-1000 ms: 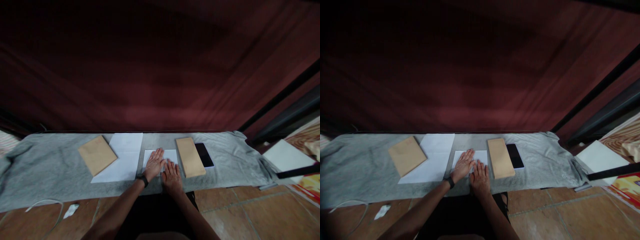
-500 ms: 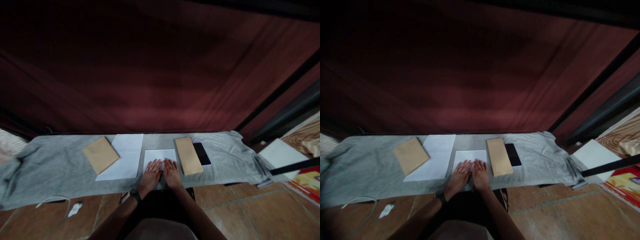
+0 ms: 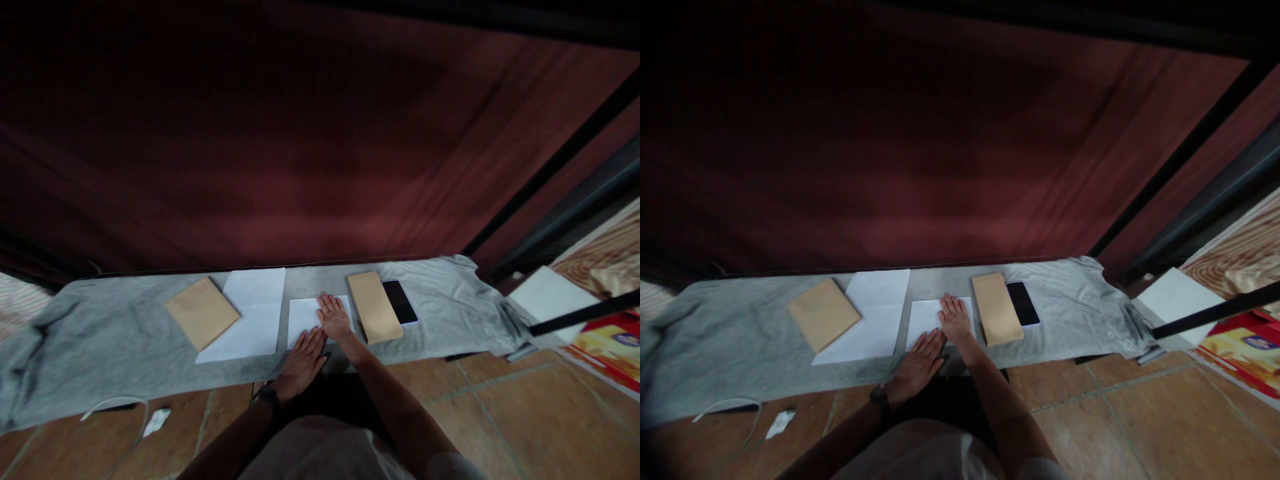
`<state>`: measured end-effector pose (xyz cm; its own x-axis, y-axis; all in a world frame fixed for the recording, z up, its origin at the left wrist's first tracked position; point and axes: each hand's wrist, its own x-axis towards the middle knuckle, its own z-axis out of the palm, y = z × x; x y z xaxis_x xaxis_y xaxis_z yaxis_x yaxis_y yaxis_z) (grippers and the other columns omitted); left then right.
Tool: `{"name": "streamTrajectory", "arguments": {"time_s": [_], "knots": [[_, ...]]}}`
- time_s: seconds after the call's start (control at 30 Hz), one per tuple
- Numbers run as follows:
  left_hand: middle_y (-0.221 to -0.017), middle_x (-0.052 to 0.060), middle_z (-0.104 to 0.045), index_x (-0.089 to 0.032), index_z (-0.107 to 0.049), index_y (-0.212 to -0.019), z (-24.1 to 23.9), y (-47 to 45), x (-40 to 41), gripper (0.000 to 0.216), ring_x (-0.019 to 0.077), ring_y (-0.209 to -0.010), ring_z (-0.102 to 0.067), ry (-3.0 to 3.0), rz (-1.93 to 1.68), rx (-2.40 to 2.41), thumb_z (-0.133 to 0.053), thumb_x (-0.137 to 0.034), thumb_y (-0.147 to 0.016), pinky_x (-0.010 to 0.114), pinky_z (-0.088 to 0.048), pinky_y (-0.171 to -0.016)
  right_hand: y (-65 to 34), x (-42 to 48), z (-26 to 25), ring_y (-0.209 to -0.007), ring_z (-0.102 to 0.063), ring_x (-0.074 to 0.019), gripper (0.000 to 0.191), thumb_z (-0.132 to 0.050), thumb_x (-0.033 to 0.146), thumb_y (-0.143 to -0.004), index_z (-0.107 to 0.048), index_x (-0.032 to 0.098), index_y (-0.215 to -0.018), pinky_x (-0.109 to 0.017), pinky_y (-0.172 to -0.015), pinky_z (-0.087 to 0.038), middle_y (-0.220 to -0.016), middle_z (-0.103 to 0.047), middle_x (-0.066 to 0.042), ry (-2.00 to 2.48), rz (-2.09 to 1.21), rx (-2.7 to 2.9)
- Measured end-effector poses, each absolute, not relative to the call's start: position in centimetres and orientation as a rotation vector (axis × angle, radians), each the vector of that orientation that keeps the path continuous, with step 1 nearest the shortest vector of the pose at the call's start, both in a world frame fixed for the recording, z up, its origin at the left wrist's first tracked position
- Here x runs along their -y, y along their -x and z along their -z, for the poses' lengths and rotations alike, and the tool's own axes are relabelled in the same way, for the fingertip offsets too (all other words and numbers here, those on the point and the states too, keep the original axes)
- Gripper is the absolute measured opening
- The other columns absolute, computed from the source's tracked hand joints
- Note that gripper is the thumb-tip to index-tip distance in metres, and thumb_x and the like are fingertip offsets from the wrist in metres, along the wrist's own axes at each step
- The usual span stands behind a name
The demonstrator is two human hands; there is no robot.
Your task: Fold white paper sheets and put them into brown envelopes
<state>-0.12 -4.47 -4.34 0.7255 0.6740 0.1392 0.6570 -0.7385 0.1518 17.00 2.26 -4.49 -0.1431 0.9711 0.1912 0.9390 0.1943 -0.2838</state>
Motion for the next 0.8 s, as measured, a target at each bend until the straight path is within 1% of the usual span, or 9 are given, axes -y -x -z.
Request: {"name": "streamTrajectory", "arguments": {"time_s": [0.13,0.23,0.33,0.43,0.53,0.6,0.7,0.8], "knots": [[-0.155,0.013,-0.047,-0.015,-0.040,-0.153,4.4,0.3,4.7,0.056,0.0241,-0.149,-0.036,-2.842,-0.268,-1.085,-0.032,-0.043,-0.105,0.048,-0.024,-0.124,-16.7,-0.3,5.2,-0.145,-0.041,-0.0234,0.045,-0.042,0.022,-0.103,-0.049,0.016,-0.148,-0.047,-0.122,-0.025,-0.156,-0.045,-0.013,1.762,-0.104,2.152],[-0.157,0.012,-0.045,-0.015,-0.037,-0.154,4.8,0.4,4.8,0.056,0.0223,-0.149,-0.035,-2.858,-0.255,-1.077,-0.031,-0.042,-0.106,0.046,-0.022,-0.124,-16.8,2.3,6.4,-0.146,-0.040,-0.0255,0.045,-0.040,0.027,-0.104,-0.049,0.021,-0.148,-0.050,-0.120,-0.026,-0.157,-0.045,-0.011,1.763,-0.040,2.111],[-0.161,0.011,-0.039,-0.017,-0.030,-0.158,5.5,1.0,5.1,0.057,0.0207,-0.150,-0.032,-2.864,-0.284,-1.133,-0.028,-0.042,-0.106,0.043,-0.021,-0.125,-17.4,4.2,7.3,-0.144,-0.041,-0.0293,0.048,-0.044,0.029,-0.104,-0.047,0.018,-0.150,-0.050,-0.117,-0.030,-0.157,-0.044,-0.015,1.825,0.062,2.029],[-0.162,0.011,-0.036,-0.017,-0.024,-0.160,6.4,2.5,5.6,0.061,0.0217,-0.151,-0.031,-2.836,-0.369,-1.278,-0.029,-0.044,-0.106,0.042,-0.025,-0.123,-18.2,5.3,7.5,-0.143,-0.042,-0.0322,0.050,-0.046,0.031,-0.103,-0.046,0.014,-0.150,-0.050,-0.115,-0.033,-0.158,-0.040,-0.020,1.827,0.153,1.999],[-0.159,0.014,-0.041,-0.014,-0.027,-0.159,7.3,4.2,5.9,0.064,0.0252,-0.149,-0.035,-2.818,-0.471,-1.391,-0.034,-0.046,-0.104,0.043,-0.031,-0.120,-18.7,6.0,7.5,-0.142,-0.043,-0.0327,0.052,-0.045,0.032,-0.103,-0.044,0.012,-0.151,-0.049,-0.113,-0.036,-0.157,-0.042,-0.021,1.830,0.214,1.975],[-0.157,0.016,-0.043,-0.013,-0.030,-0.158,7.5,4.5,5.7,0.063,0.0272,-0.148,-0.038,-2.810,-0.500,-1.451,-0.035,-0.045,-0.104,0.046,-0.033,-0.120,-18.8,6.3,7.4,-0.141,-0.044,-0.0321,0.052,-0.045,0.032,-0.103,-0.044,0.012,-0.151,-0.048,-0.112,-0.037,-0.156,-0.043,-0.021,1.840,0.230,1.971],[-0.158,0.014,-0.042,-0.014,-0.033,-0.157,7.0,2.6,4.5,0.058,0.0267,-0.148,-0.037,-2.801,-0.463,-1.483,-0.035,-0.038,-0.104,0.048,-0.031,-0.121,-18.8,6.7,7.3,-0.141,-0.044,-0.0320,0.052,-0.046,0.033,-0.103,-0.044,0.013,-0.152,-0.048,-0.113,-0.037,-0.157,-0.042,-0.021,1.851,0.240,1.972],[-0.161,0.009,-0.039,-0.017,-0.035,-0.156,5.8,-0.9,2.1,0.054,0.0233,-0.150,-0.033,-2.814,-0.410,-1.360,-0.033,-0.029,-0.103,0.047,-0.027,-0.123,-18.7,6.8,7.2,-0.143,-0.042,-0.0326,0.052,-0.045,0.032,-0.104,-0.043,0.012,-0.152,-0.050,-0.114,-0.036,-0.158,-0.040,-0.021,1.843,0.238,1.972]]}}
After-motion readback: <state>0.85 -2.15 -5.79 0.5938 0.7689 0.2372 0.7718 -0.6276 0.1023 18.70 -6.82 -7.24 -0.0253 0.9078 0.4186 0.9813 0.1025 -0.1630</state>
